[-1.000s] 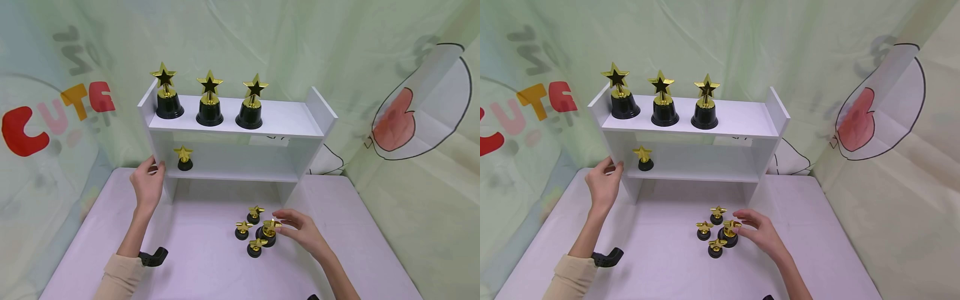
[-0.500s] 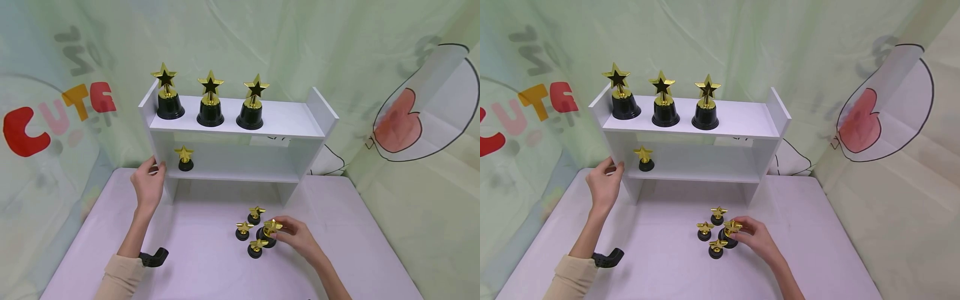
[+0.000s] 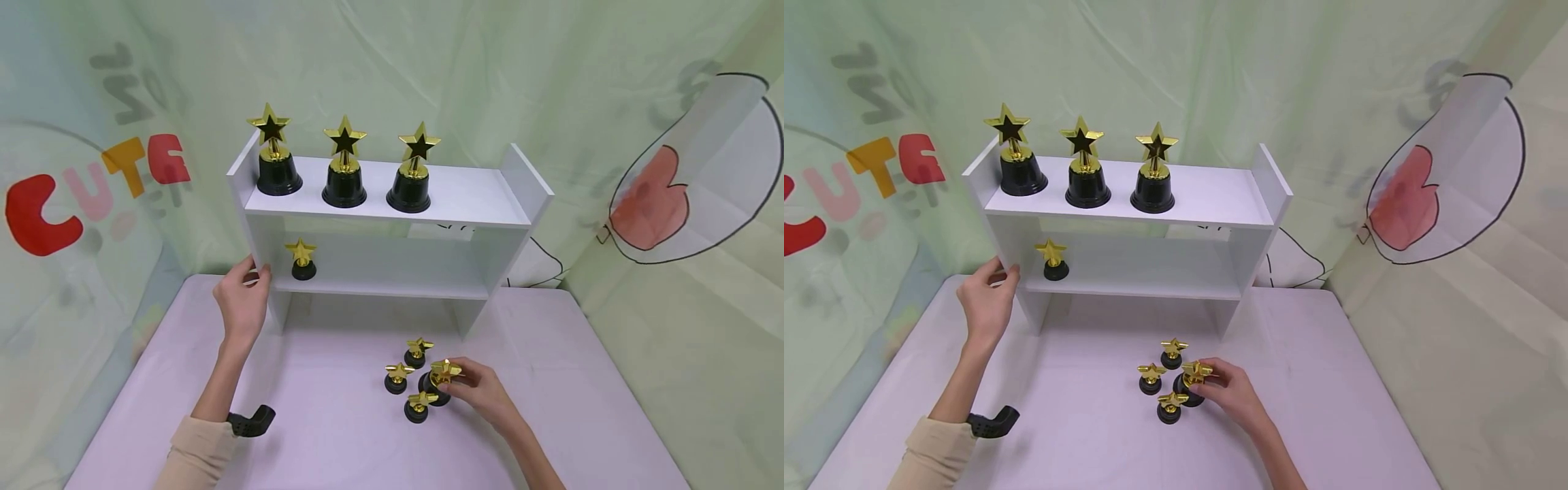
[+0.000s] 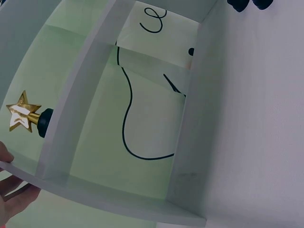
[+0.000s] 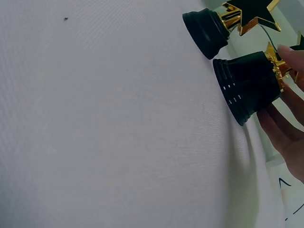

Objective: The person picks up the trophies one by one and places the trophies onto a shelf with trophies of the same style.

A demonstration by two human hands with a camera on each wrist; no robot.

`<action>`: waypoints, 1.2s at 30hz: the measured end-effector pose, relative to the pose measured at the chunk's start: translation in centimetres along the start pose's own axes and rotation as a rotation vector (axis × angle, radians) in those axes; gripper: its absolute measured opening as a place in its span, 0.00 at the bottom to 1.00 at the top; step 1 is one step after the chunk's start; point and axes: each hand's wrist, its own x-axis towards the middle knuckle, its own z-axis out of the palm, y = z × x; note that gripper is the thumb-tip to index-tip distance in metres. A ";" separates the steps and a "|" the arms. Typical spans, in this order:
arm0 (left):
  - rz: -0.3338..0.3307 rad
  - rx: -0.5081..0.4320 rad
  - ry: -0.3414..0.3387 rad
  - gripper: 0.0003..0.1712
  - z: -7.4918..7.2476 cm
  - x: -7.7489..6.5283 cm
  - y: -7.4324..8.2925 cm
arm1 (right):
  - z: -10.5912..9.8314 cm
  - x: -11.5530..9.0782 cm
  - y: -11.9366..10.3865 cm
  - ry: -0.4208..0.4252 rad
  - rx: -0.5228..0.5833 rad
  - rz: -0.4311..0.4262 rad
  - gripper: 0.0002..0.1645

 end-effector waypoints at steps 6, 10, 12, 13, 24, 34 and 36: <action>-0.004 -0.013 0.000 0.16 0.1 -0.1 0.0 | 0.3 0.1 0.7 0.011 -0.008 -0.015 0.25; -0.003 -0.014 -0.001 0.16 0.0 -0.1 0.1 | 0.5 0.2 0.8 0.036 -0.049 0.004 0.25; -0.004 -0.012 -0.002 0.16 0.0 -0.1 0.1 | 0.6 0.2 0.8 0.048 -0.066 0.007 0.25; -0.004 -0.012 -0.001 0.16 0.0 -0.1 0.1 | 0.7 0.2 0.9 0.050 -0.072 0.006 0.25; 0.004 -0.013 0.000 0.15 0.0 -0.1 -0.1 | 0.9 0.1 0.9 0.061 -0.097 -0.021 0.21; 0.001 -0.011 0.003 0.14 0.0 0.0 0.1 | 1.0 0.2 1.1 0.089 -0.112 -0.026 0.21; 0.002 -0.010 0.002 0.14 0.0 0.1 0.1 | 1.0 0.2 1.0 0.098 -0.113 -0.018 0.21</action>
